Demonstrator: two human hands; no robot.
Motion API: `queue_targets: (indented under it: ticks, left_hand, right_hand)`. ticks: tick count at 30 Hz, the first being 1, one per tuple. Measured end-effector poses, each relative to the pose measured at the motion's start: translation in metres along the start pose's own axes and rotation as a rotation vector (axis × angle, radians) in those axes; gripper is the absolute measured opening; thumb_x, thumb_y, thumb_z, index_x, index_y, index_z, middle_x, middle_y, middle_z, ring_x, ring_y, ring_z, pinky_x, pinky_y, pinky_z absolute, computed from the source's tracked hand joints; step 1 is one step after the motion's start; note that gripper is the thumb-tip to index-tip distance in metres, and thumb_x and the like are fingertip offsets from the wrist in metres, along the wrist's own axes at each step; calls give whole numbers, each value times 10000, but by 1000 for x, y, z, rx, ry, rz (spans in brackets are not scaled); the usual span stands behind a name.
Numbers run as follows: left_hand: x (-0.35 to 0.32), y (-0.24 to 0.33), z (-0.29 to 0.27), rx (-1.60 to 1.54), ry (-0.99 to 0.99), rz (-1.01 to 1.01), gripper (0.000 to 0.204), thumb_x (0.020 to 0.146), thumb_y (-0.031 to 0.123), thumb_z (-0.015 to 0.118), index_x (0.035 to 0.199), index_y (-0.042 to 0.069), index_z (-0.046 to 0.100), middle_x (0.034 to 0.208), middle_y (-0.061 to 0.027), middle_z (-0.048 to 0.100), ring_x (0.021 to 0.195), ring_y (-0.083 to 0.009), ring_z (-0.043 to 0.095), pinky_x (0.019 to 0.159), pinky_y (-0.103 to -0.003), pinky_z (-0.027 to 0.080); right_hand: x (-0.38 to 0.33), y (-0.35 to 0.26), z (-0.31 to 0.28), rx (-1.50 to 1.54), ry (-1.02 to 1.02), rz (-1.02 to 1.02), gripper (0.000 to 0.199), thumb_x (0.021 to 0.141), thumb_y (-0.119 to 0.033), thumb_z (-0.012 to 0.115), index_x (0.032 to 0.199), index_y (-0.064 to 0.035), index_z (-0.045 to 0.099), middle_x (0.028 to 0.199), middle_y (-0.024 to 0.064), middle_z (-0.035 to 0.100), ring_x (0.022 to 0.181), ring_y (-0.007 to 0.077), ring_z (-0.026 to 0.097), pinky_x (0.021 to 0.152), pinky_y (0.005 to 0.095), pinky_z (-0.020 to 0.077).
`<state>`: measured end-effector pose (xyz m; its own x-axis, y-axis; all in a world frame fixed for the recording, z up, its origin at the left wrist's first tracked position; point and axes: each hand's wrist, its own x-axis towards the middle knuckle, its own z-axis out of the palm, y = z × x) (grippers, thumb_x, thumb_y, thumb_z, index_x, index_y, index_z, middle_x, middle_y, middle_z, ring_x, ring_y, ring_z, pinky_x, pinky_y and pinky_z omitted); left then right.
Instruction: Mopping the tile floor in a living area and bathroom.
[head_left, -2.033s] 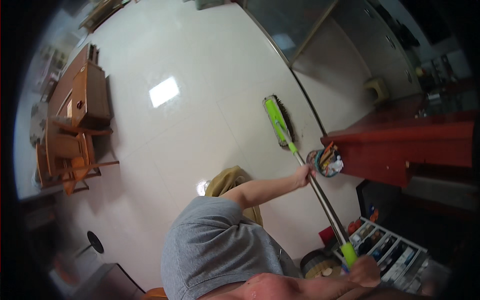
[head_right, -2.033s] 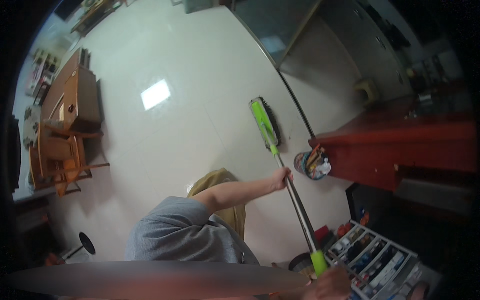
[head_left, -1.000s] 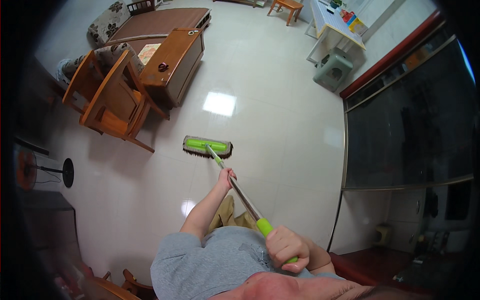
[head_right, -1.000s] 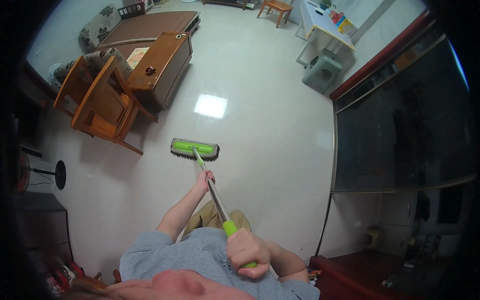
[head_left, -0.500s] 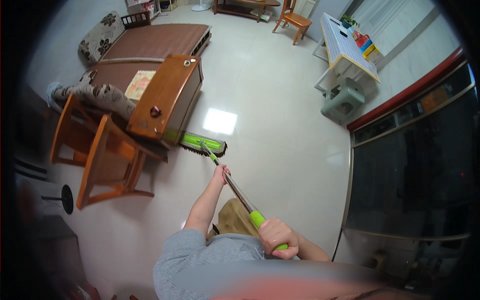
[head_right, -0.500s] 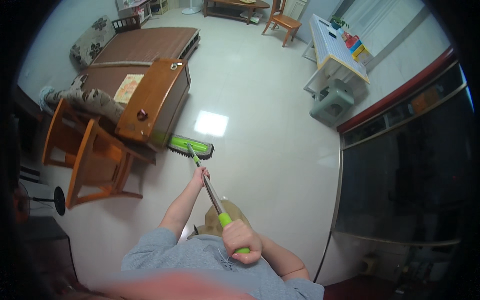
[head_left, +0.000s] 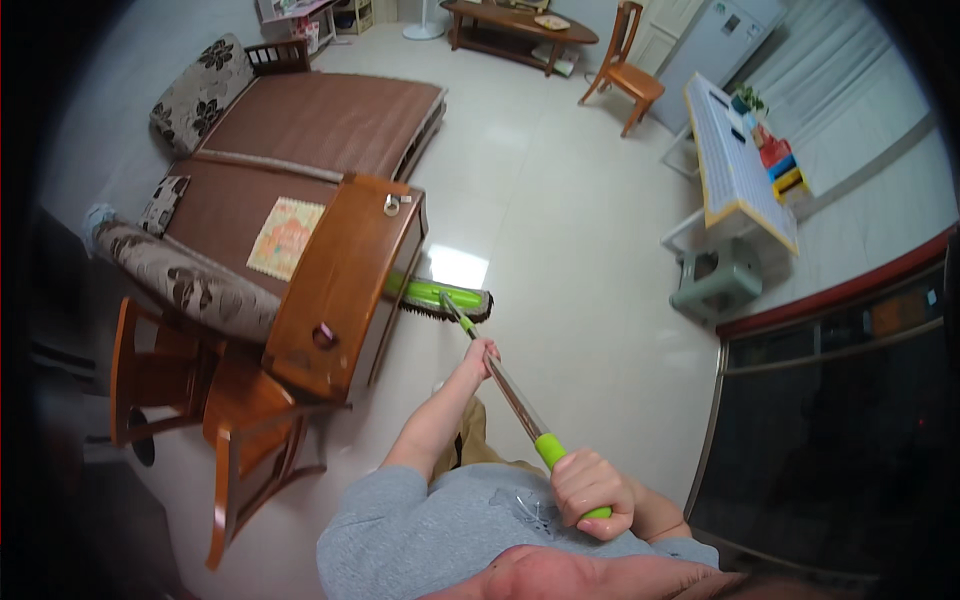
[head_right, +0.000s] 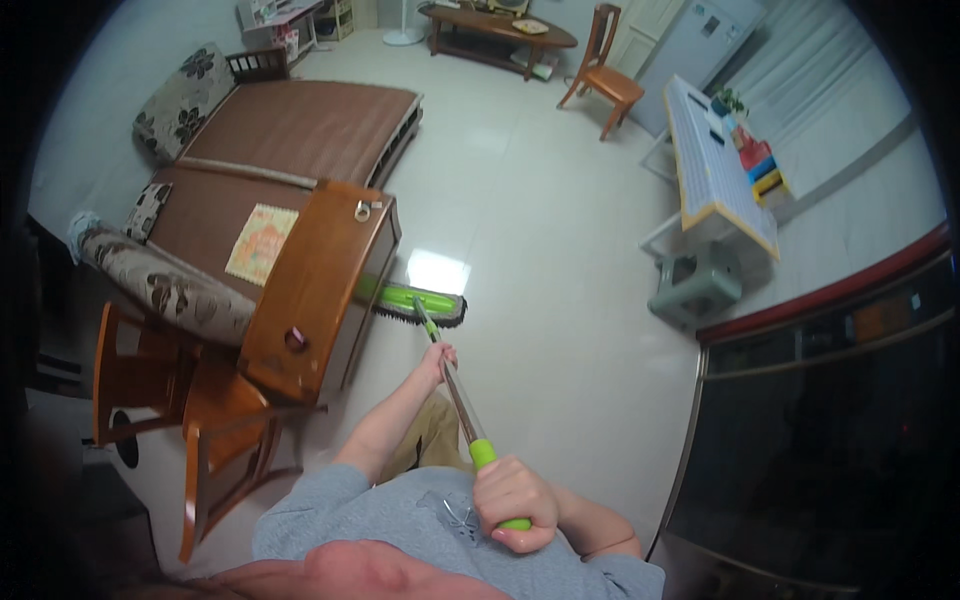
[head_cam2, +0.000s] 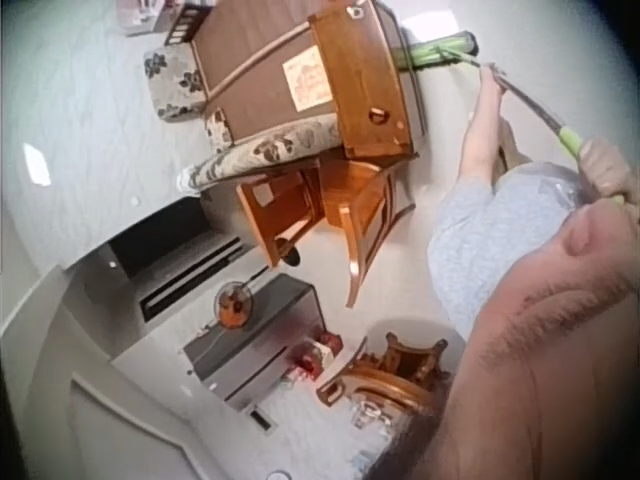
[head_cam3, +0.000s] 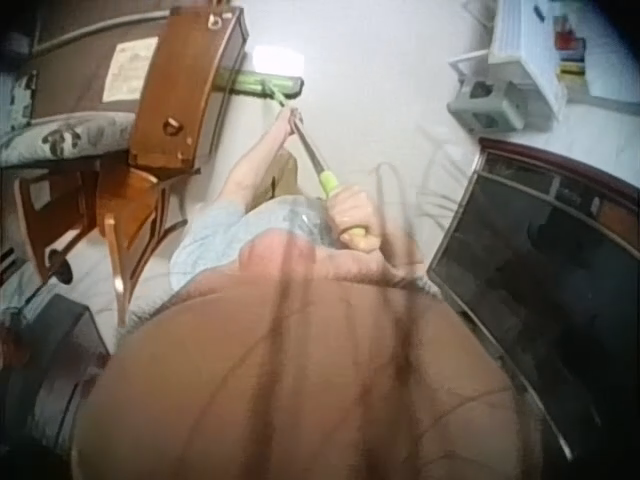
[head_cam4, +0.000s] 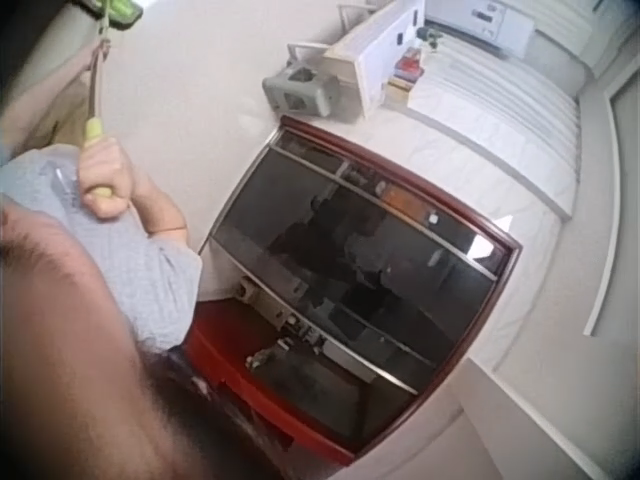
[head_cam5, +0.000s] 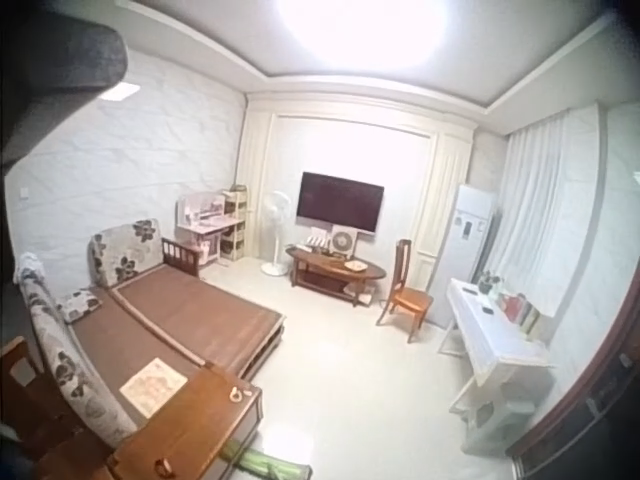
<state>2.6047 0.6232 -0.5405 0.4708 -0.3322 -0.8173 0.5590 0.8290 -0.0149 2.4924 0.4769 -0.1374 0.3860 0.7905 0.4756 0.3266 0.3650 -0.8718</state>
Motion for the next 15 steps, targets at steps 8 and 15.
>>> queue_targets:
  ticks: [8,15]
  left_hand:
    - [120,172,197,-27,-37,-53,156,783,95,455,664,103,356,496,-4,372,391,-135,386,370,-247,380]
    - [247,304,353,-16,16,42,183,778,109,461,626,106,360,481,-19,362,393,-164,384,374,-274,362]
  right_hand:
    - [134,92,-221,-1,4,11,102,630,-137,521,557,-70,494,518,33,483,434,210,474,440,312,326]
    - [195,187,-437,72,107,-69,182,672,-181,528,560,-39,540,509,50,510,416,206,490,437,299,362]
